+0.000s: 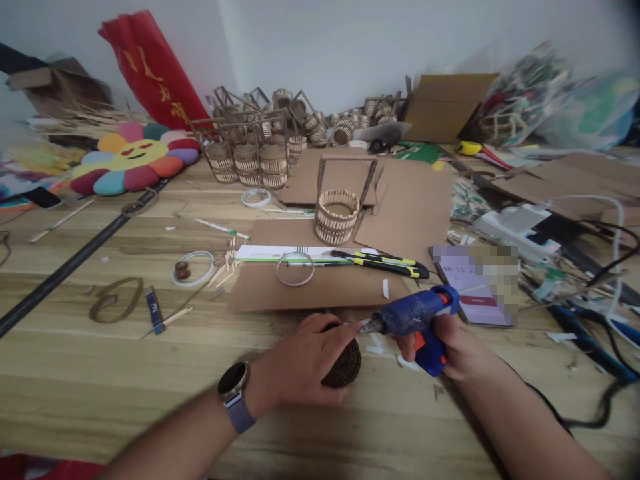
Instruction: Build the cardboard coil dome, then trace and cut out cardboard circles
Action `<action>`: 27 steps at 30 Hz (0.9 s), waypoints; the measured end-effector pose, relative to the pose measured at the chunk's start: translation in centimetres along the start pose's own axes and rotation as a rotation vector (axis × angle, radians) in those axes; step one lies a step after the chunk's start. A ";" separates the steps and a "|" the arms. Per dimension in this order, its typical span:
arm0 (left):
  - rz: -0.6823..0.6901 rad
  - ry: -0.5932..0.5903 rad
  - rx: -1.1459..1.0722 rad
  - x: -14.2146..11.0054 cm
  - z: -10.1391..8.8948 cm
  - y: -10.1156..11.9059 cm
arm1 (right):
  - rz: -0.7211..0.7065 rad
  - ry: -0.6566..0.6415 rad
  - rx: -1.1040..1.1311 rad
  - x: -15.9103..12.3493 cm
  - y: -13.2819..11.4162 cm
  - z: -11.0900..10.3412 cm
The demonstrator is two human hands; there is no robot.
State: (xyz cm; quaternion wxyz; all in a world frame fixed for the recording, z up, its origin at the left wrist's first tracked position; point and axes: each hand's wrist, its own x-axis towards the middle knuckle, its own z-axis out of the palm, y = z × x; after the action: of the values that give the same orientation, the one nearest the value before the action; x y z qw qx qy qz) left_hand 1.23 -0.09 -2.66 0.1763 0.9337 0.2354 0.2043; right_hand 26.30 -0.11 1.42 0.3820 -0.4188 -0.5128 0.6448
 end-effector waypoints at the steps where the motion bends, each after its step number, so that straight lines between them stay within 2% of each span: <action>1: -0.007 -0.012 -0.001 0.0 0.0 0.0 | 0.004 0.000 0.010 0.0 0.0 0.0; 4: -0.018 -0.039 0.004 0.2 0.0 0.0 | 0.007 -0.005 0.024 0.1 0.2 -0.1; 7: 0.045 0.005 0.024 0.5 -0.7 0.2 | -0.025 0.005 0.036 0.2 0.4 -0.2; 10: 0.118 0.154 0.054 0.9 -2.3 0.8 | -0.038 0.011 0.076 0.3 0.7 -0.5; 13: 0.073 0.354 0.104 0.9 -4.5 1.4 | -0.049 0.007 0.095 0.3 1.1 -0.9; 15: -0.064 0.437 0.157 0.4 -6.3 1.3 | -0.057 0.003 0.088 0.3 1.3 -1.1; 18: -0.394 0.520 0.242 -1.3 -9.1 0.1 | -0.046 -0.002 0.084 0.3 1.8 -1.5; 20: -0.626 0.531 0.354 -3.3 -11.0 -1.6 | -0.049 -0.010 0.078 0.3 2.0 -1.7; 23: -1.009 0.450 0.577 -6.8 -13.3 -4.6 | -0.039 -0.047 0.054 0.2 2.1 -2.0; 27: -1.150 0.400 0.589 -10.3 -14.5 -8.3 | -0.047 -0.067 0.024 0.2 1.7 -1.8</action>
State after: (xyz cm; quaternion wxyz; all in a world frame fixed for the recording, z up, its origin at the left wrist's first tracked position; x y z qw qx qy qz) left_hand -16.81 4.88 3.10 -0.0516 0.6131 0.7688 0.1743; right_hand 27.78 0.39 -0.47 0.3847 -0.3801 -0.5273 0.6554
